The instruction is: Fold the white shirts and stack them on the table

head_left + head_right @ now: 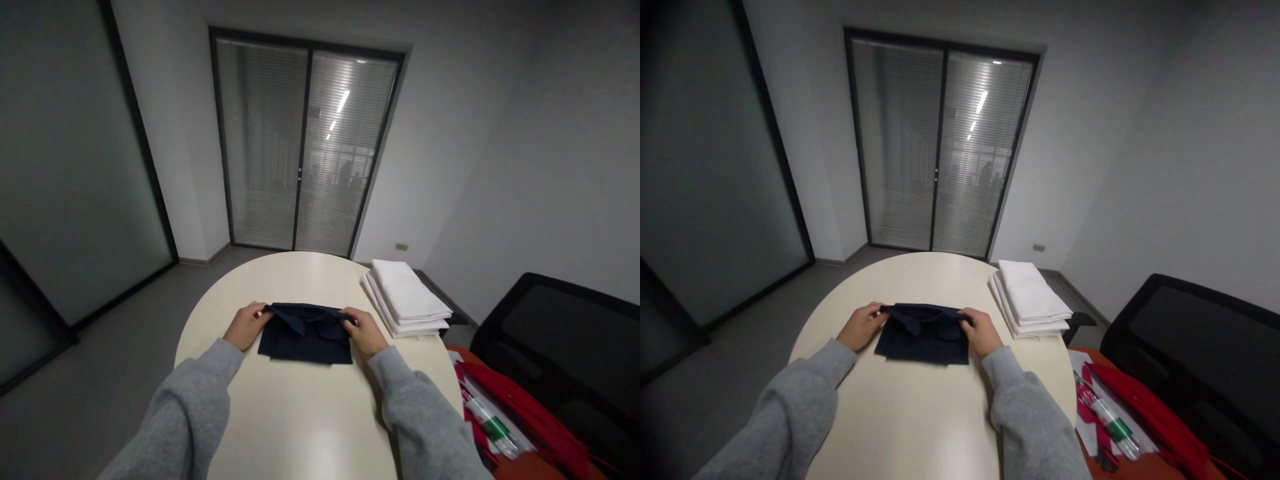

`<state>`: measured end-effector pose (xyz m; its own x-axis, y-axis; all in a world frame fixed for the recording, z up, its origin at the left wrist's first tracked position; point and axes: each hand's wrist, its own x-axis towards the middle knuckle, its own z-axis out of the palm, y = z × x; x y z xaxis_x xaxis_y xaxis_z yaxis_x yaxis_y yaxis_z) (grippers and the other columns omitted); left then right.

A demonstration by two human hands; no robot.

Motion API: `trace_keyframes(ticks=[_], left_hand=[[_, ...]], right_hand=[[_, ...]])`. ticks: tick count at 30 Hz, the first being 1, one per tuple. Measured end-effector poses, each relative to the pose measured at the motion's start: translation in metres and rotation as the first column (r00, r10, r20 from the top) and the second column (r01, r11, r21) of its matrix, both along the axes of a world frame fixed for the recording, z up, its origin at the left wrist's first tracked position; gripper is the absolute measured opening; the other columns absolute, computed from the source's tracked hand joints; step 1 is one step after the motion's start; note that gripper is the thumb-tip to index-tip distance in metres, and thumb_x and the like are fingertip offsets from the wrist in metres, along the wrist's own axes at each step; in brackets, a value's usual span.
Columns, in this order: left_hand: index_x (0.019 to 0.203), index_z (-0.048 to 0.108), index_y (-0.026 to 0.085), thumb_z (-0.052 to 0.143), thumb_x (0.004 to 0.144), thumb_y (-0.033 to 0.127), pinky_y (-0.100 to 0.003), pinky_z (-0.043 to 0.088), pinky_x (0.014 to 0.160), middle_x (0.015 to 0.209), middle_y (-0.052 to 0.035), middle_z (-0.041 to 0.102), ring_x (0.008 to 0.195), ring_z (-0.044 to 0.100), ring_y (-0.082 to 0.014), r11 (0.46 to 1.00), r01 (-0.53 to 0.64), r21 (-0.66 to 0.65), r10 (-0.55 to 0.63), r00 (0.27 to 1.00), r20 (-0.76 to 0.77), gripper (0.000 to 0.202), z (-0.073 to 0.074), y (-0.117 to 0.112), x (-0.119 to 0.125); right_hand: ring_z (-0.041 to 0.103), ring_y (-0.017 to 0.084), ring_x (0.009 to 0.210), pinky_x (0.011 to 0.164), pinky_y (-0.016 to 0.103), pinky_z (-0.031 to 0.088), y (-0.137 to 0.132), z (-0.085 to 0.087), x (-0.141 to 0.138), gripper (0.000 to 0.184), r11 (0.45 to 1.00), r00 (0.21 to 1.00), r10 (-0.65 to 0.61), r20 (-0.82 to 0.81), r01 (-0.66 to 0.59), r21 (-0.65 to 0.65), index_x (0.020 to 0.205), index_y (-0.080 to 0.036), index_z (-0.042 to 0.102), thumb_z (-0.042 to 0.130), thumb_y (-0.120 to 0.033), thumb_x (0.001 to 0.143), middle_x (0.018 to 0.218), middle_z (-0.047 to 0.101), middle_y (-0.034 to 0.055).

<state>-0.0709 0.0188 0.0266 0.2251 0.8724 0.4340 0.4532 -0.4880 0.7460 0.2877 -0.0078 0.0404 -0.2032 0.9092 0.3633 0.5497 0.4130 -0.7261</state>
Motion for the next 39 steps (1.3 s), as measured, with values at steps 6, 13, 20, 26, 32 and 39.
trace_keyframes(ticks=[6,13,20,26,32,39], left_hand=[[0.099,0.076,0.016,0.069,0.087,0.042,-0.029,0.055,0.077,0.090,-0.0052,0.074,0.085,0.069,-0.0202,0.994,-0.105,-0.005,0.102,0.949,0.299,0.029,0.055,0.066,0.032],[0.128,0.060,0.019,0.069,0.086,0.032,-0.032,0.058,0.083,0.129,-0.0127,0.065,0.096,0.068,-0.0180,0.966,-0.237,-0.100,0.257,0.898,0.358,0.046,0.045,0.128,0.055],[0.118,0.073,0.025,0.060,0.091,0.055,-0.047,0.041,0.113,0.133,-0.0080,0.069,0.127,0.058,-0.0285,0.995,0.099,0.030,-0.082,0.934,-0.348,0.042,-0.039,0.069,0.043],[0.131,0.068,0.027,0.043,0.101,0.057,-0.049,0.036,0.117,0.148,-0.0051,0.059,0.138,0.048,-0.0281,0.996,0.087,0.011,-0.068,0.845,-0.530,0.049,-0.028,0.056,0.049],[0.127,0.071,0.033,0.052,0.095,0.062,-0.052,0.034,0.116,0.146,-0.0028,0.061,0.137,0.049,-0.0295,0.991,0.132,0.019,-0.099,0.829,-0.550,0.046,-0.025,0.047,0.046],[0.119,0.071,0.032,0.058,0.091,0.064,-0.050,0.034,0.115,0.144,-0.0013,0.063,0.135,0.051,-0.0288,0.996,0.086,0.011,-0.064,0.818,-0.572,0.044,-0.023,0.054,0.050]], right_hand=[[0.069,0.024,0.092,0.087,0.036,0.054,0.060,0.050,-0.010,0.031,0.921,0.924,-0.357,-0.135,0.373,0.116,0.105,-0.018,0.072,0.053,-0.034,0.086,0.097,0.076,0.0072],[0.047,0.032,0.136,0.115,0.050,0.033,0.101,0.062,-0.019,0.052,0.816,0.851,-0.525,-0.020,0.511,0.269,0.140,-0.015,0.053,0.053,-0.039,0.094,0.144,0.055,0.0181],[0.052,0.027,0.133,0.114,0.044,0.036,0.041,-0.029,-0.013,0.039,0.962,0.846,-0.272,0.458,0.251,0.107,0.129,-0.024,0.067,0.051,-0.046,0.100,0.141,0.062,0.0088],[0.043,0.028,0.143,0.119,0.049,0.028,0.035,-0.038,-0.017,0.045,0.977,0.820,-0.192,0.539,0.211,0.026,0.139,-0.029,0.063,0.042,-0.050,0.105,0.152,0.054,0.0061],[0.042,0.026,0.143,0.120,0.049,0.024,0.028,-0.030,-0.018,0.045,0.975,0.812,-0.204,0.546,0.221,0.036,0.137,-0.029,0.064,0.038,-0.048,0.106,0.153,0.053,0.0055],[0.039,0.026,0.144,0.122,0.051,0.011,0.022,-0.021,-0.023,0.043,0.996,0.844,-0.084,0.529,0.093,0.010,0.130,-0.029,0.067,0.061,-0.054,0.095,0.140,0.064,0.0047]])
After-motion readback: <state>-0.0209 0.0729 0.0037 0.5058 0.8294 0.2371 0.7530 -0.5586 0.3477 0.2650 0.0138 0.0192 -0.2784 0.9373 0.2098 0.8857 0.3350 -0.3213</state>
